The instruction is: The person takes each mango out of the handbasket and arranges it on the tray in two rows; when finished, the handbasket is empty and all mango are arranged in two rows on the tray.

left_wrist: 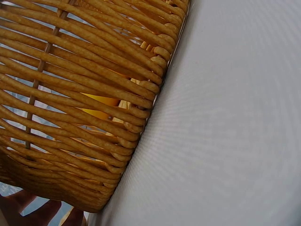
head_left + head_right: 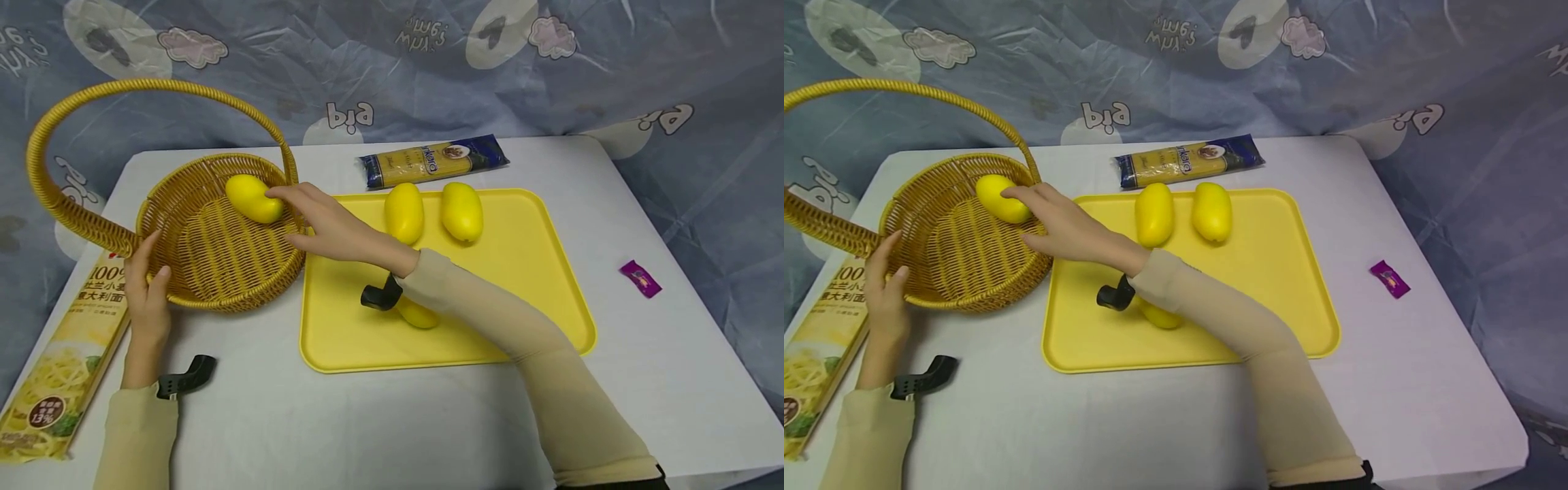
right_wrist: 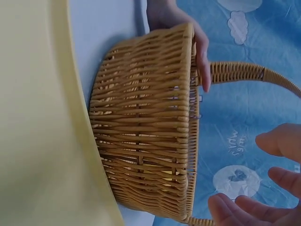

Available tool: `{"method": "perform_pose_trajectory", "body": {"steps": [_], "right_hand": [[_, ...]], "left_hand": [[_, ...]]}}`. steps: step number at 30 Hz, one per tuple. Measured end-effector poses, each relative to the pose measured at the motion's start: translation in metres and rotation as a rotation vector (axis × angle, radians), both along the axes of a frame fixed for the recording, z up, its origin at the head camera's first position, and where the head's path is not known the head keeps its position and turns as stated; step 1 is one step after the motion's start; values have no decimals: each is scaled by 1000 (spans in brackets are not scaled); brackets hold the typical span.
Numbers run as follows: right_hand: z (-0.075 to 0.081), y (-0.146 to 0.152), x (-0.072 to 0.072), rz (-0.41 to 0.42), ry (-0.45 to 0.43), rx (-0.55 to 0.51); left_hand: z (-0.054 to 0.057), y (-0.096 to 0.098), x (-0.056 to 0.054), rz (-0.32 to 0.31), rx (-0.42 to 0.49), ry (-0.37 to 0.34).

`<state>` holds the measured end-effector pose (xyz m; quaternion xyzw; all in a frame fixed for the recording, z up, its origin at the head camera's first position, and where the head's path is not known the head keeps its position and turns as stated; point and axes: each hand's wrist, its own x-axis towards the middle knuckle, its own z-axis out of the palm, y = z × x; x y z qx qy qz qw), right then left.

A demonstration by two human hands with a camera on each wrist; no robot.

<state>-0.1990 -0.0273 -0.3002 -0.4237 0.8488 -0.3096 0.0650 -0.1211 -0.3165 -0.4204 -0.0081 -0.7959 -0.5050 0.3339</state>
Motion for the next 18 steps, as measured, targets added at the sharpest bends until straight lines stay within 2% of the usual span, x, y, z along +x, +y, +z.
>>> {"method": "perform_pose_trajectory", "body": {"steps": [5,10,18], "right_hand": [[-3,-20,-15,-31,6,18],[-2,-39,-27,-66,-38,40],[-9,-66,-41,-62,-23,85]], "left_hand": [[2,2,1,-5,-16,13],[4,4,2,-8,-6,9],[-2,-2,0,-12,-9,1]]}}
